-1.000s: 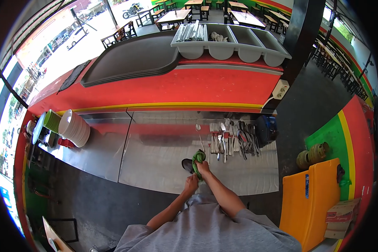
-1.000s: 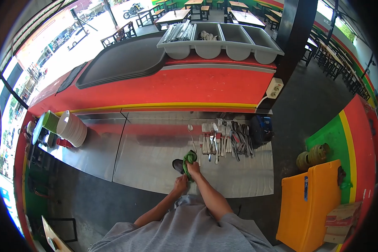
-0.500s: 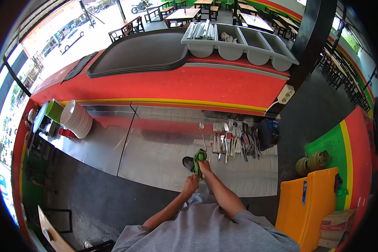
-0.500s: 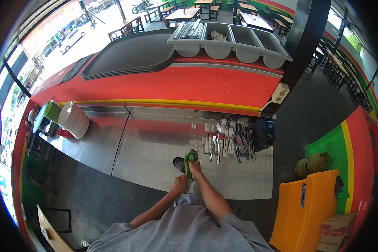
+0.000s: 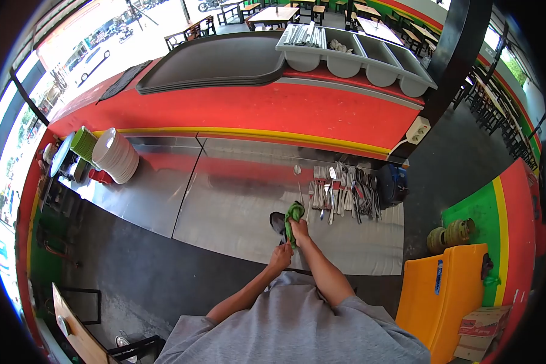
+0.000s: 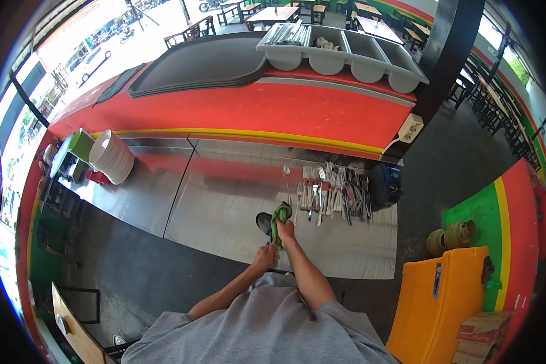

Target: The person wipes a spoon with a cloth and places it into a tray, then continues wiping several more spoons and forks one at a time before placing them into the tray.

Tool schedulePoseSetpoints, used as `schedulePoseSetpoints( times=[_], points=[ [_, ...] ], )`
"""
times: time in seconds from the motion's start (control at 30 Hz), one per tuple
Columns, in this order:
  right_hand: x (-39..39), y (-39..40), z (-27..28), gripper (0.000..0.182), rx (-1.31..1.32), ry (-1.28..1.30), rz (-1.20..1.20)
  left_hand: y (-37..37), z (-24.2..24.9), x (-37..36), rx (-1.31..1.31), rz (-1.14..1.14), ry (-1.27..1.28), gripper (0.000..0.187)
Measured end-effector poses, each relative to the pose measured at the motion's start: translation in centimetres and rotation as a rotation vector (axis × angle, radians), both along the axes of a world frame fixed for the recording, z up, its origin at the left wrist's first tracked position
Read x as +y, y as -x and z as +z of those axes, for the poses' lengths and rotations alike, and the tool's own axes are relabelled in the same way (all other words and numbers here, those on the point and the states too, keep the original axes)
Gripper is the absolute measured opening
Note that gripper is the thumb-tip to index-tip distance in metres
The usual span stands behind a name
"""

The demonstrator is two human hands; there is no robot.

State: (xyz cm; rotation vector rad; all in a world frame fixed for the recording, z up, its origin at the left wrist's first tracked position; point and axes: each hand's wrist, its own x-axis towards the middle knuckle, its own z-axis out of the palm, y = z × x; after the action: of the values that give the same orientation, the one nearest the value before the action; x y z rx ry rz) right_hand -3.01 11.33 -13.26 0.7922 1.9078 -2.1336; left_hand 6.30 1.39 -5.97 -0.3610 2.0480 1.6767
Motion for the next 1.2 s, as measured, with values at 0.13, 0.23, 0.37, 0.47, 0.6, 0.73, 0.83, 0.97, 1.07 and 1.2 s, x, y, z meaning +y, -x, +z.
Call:
schedulePoseSetpoints(
  times=[0.13,0.23,0.37,0.47,0.6,0.73,0.83,0.97,1.07,1.2],
  points=[
    [0.5,-0.3,-1.8,0.027,0.018,-0.085,0.037,-0.8,-1.9,0.5,-0.038,0.005,-0.057,0.051],
    [0.2,-1.6,-2.0,0.032,0.215,-0.288,0.049,-1.6,-2.6,0.4,-0.148,0.016,-0.114,0.049],
    [-1.2,-5.2,-0.1,0.031,0.222,-0.338,0.034,-4.9,-1.9,-1.3,-0.13,0.044,-0.101,0.05],
    [-2.7,-8.7,0.1,0.029,0.19,-0.258,0.021,-8.4,-1.6,-3.0,-0.139,0.046,-0.076,0.049],
    [-5.5,-14.0,2.3,0.027,0.12,-0.116,0.006,-12.5,-1.1,-5.8,-0.105,0.077,-0.064,0.045],
    [-8.4,-18.8,1.3,0.027,0.183,-0.242,0.087,-15.1,-1.3,-8.7,-0.09,0.15,-0.156,0.041],
    [-10.6,-21.8,2.6,0.029,0.131,-0.082,0.041,-17.3,-0.7,-10.8,-0.126,0.128,-0.111,0.041],
    [-13.3,-24.3,3.7,0.029,0.14,-0.132,-0.057,-20.1,0.6,-13.0,0.01,0.138,-0.081,0.043],
    [-14.3,-25.0,4.2,0.026,0.165,-0.032,-0.117,-21.8,1.8,-14.1,0.05,0.137,-0.066,0.045],
    [-15.1,-25.2,5.7,0.02,0.136,0.093,-0.19,-23.1,3.5,-15.1,0.079,0.085,0.005,0.048]
  ],
)
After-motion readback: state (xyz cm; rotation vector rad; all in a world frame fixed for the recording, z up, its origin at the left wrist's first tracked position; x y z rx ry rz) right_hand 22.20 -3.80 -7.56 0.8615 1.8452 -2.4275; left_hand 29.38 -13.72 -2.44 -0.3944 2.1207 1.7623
